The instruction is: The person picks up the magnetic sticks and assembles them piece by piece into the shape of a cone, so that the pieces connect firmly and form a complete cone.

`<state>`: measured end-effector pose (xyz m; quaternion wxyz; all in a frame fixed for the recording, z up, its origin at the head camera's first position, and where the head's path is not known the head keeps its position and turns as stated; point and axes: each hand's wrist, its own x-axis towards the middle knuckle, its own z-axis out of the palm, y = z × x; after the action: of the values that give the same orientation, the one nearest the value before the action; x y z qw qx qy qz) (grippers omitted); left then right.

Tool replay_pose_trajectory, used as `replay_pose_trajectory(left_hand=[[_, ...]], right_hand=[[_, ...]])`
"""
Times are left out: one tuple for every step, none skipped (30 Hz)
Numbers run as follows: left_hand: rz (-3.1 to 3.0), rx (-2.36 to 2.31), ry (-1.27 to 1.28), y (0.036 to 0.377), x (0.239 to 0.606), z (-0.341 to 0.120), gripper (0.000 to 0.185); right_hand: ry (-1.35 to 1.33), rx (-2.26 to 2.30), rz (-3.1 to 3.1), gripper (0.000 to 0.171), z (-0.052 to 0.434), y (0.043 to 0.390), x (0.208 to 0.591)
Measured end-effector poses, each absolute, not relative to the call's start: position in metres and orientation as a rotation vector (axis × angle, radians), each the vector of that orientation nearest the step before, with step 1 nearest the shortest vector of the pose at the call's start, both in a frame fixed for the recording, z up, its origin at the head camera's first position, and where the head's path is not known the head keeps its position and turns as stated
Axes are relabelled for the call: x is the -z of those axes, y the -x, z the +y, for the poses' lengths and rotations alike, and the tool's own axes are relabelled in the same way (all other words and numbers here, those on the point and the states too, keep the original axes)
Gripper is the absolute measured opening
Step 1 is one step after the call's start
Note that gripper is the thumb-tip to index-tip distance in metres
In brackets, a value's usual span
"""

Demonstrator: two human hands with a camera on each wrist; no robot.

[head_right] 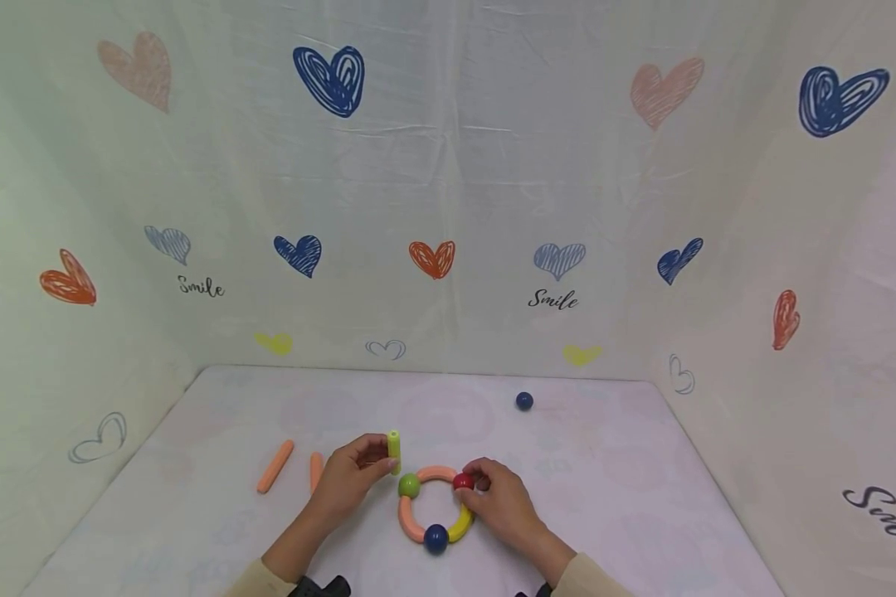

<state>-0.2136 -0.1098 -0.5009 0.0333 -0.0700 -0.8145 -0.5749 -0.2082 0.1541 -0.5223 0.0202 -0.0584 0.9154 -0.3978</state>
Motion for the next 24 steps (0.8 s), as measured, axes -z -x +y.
replay_pose_trajectory(left_hand=[[-2.509, 1.77, 0.23, 0.213, 0.501, -0.108, 0.026], [-2.513, 1.766, 0.243, 0.212, 0.5, -0.105, 0.026], [-2.52, 1.76, 0.255, 0.212, 0.5, -0.103, 0.027], [-2.528, 1.758, 0.264, 0.212, 0.5, -0.102, 0.027], [-2.535, 1.752, 0.271, 0.211, 0.5, -0.1, 0.027], [-2.542, 1.75, 0.274, 0.21, 0.5, -0.098, 0.028], [-2.548, 1.746, 0.274, 0.21, 0.5, -0.096, 0.028], [-2.556, 1.736, 0.273, 0.209, 0.5, -0.094, 0.028], [-2.563, 1.73, 0.272, 0.208, 0.501, -0.093, 0.028], [-2.57, 1.722, 0.269, 0.208, 0.501, -0.092, 0.028], [-2.576, 1.714, 0.267, 0.207, 0.502, -0.091, 0.028], [-2.583, 1.706, 0.263, 0.207, 0.503, -0.091, 0.028], [-2.587, 1.698, 0.264, 0.206, 0.504, -0.091, 0.028], [-2.59, 1.693, 0.261, 0.206, 0.504, -0.09, 0.027], [-2.592, 1.696, 0.258, 0.206, 0.505, -0.09, 0.027], [-2.591, 1.691, 0.264, 0.206, 0.506, -0.09, 0.028], [-2.591, 1.699, 0.261, 0.206, 0.506, -0.09, 0.028], [-2.596, 1.696, 0.259, 0.206, 0.507, -0.09, 0.028], [-2.602, 1.695, 0.258, 0.206, 0.508, -0.09, 0.028], [-2.615, 1.689, 0.254, 0.206, 0.509, -0.09, 0.028], [-2.629, 1.682, 0.255, 0.206, 0.511, -0.09, 0.029], [-2.644, 1.671, 0.256, 0.206, 0.512, -0.091, 0.029], [-2.662, 1.668, 0.248, 0.206, 0.514, -0.091, 0.029], [-2.674, 1.652, 0.254, 0.206, 0.515, -0.091, 0.029]], right_hand=[[0.182, 1.234, 2.838, 0.03, 0.154, 0.208, 0.522], [0.184, 1.233, 2.837, 0.03, 0.154, 0.208, 0.523], [0.186, 1.233, 2.837, 0.031, 0.154, 0.208, 0.523], [0.188, 1.232, 2.837, 0.031, 0.154, 0.208, 0.523], [0.192, 1.23, 2.841, 0.03, 0.155, 0.208, 0.523], [0.193, 1.227, 2.842, 0.03, 0.154, 0.208, 0.523], [0.193, 1.227, 2.842, 0.03, 0.154, 0.208, 0.523], [0.193, 1.225, 2.843, 0.03, 0.154, 0.208, 0.523], [0.193, 1.223, 2.846, 0.03, 0.154, 0.208, 0.523], [0.195, 1.223, 2.847, 0.03, 0.154, 0.208, 0.523], [0.195, 1.223, 2.848, 0.03, 0.154, 0.208, 0.523], [0.193, 1.223, 2.846, 0.031, 0.153, 0.208, 0.523], [0.193, 1.225, 2.845, 0.031, 0.153, 0.209, 0.523], [0.193, 1.225, 2.844, 0.031, 0.153, 0.209, 0.524], [0.193, 1.228, 2.843, 0.031, 0.153, 0.209, 0.524], [0.194, 1.23, 2.842, 0.031, 0.153, 0.209, 0.524], [0.191, 1.232, 2.841, 0.031, 0.154, 0.209, 0.524], [0.189, 1.232, 2.841, 0.031, 0.154, 0.209, 0.523], [0.186, 1.232, 2.84, 0.031, 0.154, 0.209, 0.523], [0.184, 1.232, 2.84, 0.031, 0.154, 0.209, 0.523], [0.181, 1.231, 2.84, 0.031, 0.154, 0.209, 0.523], [0.179, 1.23, 2.84, 0.031, 0.154, 0.209, 0.523], [0.176, 1.229, 2.839, 0.031, 0.154, 0.209, 0.523], [0.178, 1.226, 2.839, 0.031, 0.154, 0.209, 0.523]])
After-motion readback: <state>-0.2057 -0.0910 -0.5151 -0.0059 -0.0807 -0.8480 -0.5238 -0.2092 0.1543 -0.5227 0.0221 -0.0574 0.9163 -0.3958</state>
